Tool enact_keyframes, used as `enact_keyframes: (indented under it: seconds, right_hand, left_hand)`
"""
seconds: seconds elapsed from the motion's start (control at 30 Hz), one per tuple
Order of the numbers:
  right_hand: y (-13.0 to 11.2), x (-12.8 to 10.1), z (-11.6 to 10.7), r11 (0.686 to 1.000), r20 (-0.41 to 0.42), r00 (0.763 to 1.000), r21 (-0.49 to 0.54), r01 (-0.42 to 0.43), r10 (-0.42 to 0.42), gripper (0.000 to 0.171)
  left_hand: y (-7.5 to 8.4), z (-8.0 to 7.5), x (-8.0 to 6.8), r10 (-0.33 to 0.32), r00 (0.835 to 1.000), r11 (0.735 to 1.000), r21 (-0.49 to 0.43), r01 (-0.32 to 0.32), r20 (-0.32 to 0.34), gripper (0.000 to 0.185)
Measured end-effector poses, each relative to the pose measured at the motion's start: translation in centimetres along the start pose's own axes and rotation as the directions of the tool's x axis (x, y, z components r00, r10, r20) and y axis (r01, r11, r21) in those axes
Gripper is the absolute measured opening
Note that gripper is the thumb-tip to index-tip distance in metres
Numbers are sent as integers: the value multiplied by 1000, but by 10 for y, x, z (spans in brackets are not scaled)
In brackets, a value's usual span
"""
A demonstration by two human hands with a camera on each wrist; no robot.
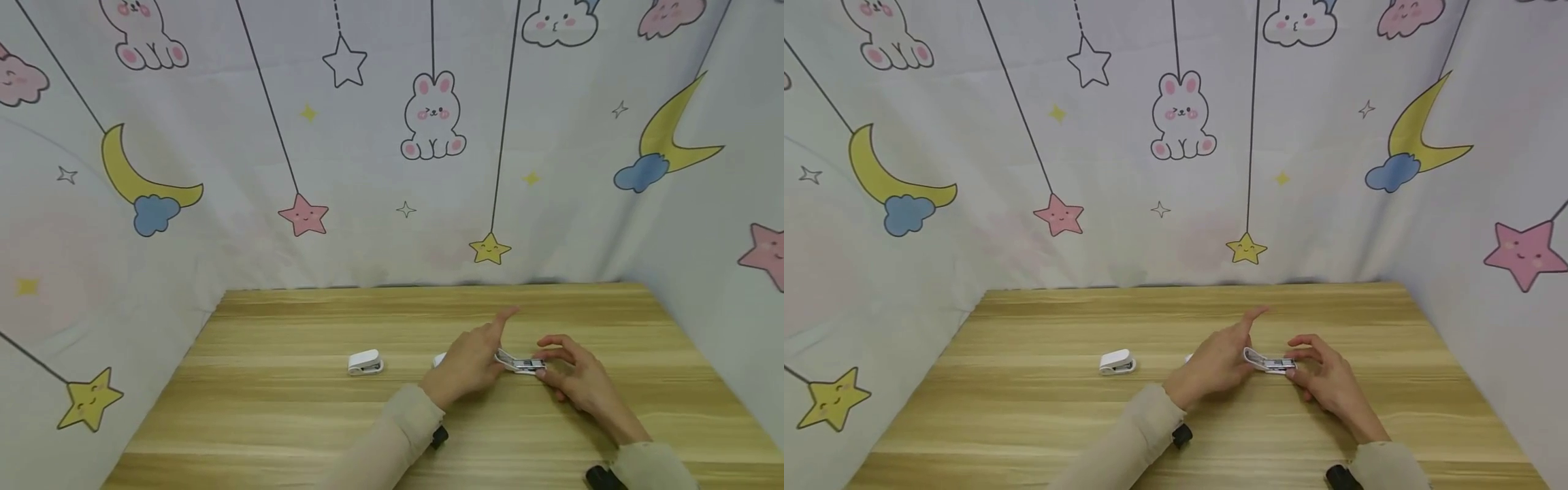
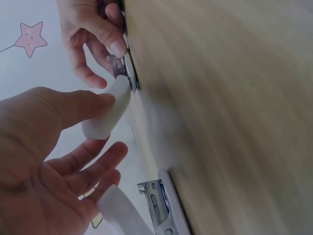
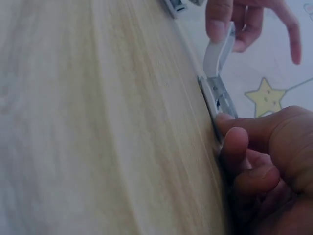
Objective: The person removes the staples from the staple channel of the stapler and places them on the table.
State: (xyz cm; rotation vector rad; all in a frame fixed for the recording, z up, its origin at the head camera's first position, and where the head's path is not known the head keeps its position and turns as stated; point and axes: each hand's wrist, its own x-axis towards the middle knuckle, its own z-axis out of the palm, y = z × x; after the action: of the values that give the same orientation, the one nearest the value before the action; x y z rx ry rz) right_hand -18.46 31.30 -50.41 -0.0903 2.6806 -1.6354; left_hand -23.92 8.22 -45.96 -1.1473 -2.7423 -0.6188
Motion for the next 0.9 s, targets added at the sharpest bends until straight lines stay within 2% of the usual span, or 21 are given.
enact_keyframes:
  seconds: [0.13,0.27,0.37,0.43,0.6,0.9]
  right_hand:
    - [3,-2,-1,984,30,988,-90,154,-152,34]
    - [4,-2,0,945,77,951,-118,306,-298,27]
    - [4,1,0,917,86,927,-142,373,-364,23]
    - [5,2,0,915,86,927,-150,375,-365,21]
    - [8,1,-2,949,80,956,-123,292,-284,19]
    - [9,-3,1,972,-16,972,-31,232,-233,19]
  left_hand:
    - [-4,-1,0,0,1000,999,34,0,-5,101]
    - [-8,0,1,-10,1000,1000,14,10,-3,99]
    - [-11,0,1,-18,1000,1000,4,18,-3,100]
    - [-12,0,1,-23,1000,1000,-5,23,-1,100]
    - [-12,1,0,-21,1000,999,-30,21,18,101]
    - [-12,3,0,-17,1000,999,-51,17,11,101]
